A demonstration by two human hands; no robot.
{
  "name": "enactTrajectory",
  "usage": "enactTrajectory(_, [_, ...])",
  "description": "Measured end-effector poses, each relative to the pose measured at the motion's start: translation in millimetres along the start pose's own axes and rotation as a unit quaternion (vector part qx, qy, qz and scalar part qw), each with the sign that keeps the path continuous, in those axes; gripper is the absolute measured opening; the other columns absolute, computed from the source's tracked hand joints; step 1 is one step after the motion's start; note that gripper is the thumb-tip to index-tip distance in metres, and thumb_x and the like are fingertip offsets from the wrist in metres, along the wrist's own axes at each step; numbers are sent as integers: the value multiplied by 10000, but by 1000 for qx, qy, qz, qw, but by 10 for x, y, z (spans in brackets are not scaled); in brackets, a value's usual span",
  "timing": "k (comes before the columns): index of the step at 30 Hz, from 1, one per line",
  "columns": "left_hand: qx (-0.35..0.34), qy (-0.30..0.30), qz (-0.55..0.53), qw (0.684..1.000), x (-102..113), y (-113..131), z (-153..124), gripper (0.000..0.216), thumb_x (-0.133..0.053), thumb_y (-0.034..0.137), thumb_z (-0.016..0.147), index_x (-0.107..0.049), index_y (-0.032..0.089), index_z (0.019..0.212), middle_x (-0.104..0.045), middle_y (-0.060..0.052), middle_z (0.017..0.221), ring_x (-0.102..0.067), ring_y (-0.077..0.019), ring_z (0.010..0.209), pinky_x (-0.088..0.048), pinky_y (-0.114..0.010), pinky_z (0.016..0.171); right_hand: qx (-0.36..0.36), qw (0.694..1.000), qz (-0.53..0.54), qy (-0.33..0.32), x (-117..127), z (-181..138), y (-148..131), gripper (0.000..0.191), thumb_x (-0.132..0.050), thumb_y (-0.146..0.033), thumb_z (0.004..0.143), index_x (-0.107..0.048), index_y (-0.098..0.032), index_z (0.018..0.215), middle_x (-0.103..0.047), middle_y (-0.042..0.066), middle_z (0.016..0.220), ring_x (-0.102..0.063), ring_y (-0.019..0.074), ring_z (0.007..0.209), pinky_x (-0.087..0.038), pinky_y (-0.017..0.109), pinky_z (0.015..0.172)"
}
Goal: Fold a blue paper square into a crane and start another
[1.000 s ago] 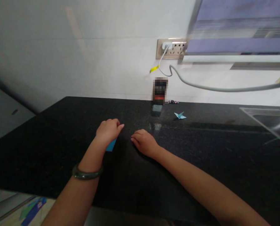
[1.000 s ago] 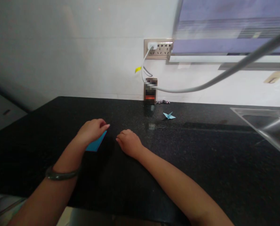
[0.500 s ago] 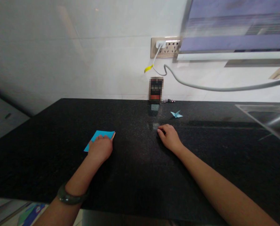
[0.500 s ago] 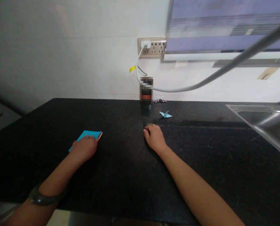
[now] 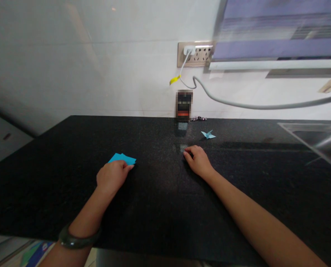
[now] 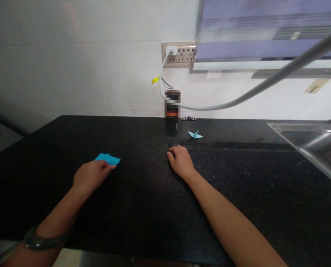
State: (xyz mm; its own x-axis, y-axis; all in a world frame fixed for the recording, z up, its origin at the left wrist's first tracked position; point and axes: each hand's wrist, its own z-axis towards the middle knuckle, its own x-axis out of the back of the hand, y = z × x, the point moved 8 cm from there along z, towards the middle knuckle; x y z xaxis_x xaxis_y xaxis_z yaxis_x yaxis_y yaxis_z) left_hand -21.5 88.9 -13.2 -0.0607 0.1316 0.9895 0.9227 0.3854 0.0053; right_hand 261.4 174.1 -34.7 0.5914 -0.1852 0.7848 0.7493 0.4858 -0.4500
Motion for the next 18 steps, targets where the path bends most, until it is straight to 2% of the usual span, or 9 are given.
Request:
enactTrajectory(3, [-3,11,2,1000,33,39,-30,349,-388,401,826,-682,215,854,-683,-111,853,-631,-296,785,-435,-348,615,2,1000,2,-3,-2,9,-19,184,-504,-255,826,-634,-139,884,-624,85,841,-545,209,818,-430,359,812])
enactTrajectory(5, [-37,44,8,998,99,216,-60,342,-367,332,847,-677,194,892,-685,-117,858,-633,-283,794,-441,-346,639,13,1000,14,0,32,9,-77,179,-502,-252,828,-635,-144,878,-618,85,842,-543,209,834,-430,369,820])
enactTrajectory(8, [-161,105,-50,980,205,737,-166,304,-392,293,856,-679,204,904,-694,-82,896,-629,-244,853,-447,-338,746,57,995,82,-11,126,-13,-248,212,-534,-256,812,-620,-151,975,-599,93,925,-545,195,875,-449,359,818])
enactTrajectory(11, [-303,146,-121,934,266,1312,-336,286,-423,284,856,-696,199,856,-693,-74,949,-599,-225,961,-404,-343,895,67,981,173,-49,218,-60,-347,470,-625,-232,740,-518,-176,1194,-520,112,1135,-554,127,740,-493,296,696])
enactTrajectory(12, [-336,145,-147,919,261,1464,-376,285,-425,284,858,-698,203,855,-693,-69,960,-593,-218,976,-386,-347,929,62,977,194,-60,246,-80,-347,425,-627,-217,733,-551,-191,1151,-524,103,1142,-559,114,716,-495,287,680])
enactTrajectory(14, [-376,123,-205,895,229,1688,-402,260,-455,302,848,-700,217,859,-694,-51,983,-579,-213,1013,-360,-360,974,55,972,220,-62,321,-126,-304,217,-604,-192,745,-645,-198,958,-587,74,1060,-583,125,758,-490,293,715])
enactTrajectory(16, [-350,125,-295,880,232,1730,-329,269,-520,366,810,-679,211,961,-662,-56,1089,-526,-226,1110,-320,-384,1018,36,968,244,-47,406,-173,-206,90,-585,-190,758,-669,-195,791,-643,52,941,-598,151,838,-472,314,783])
enactTrajectory(18, [-270,136,-420,855,220,1606,-196,479,-543,446,779,-582,145,1150,-569,-119,1236,-464,-247,1187,-301,-396,1033,-24,958,283,-28,469,-217,-44,82,-600,-227,749,-668,-189,775,-663,39,858,-607,157,800,-471,315,757])
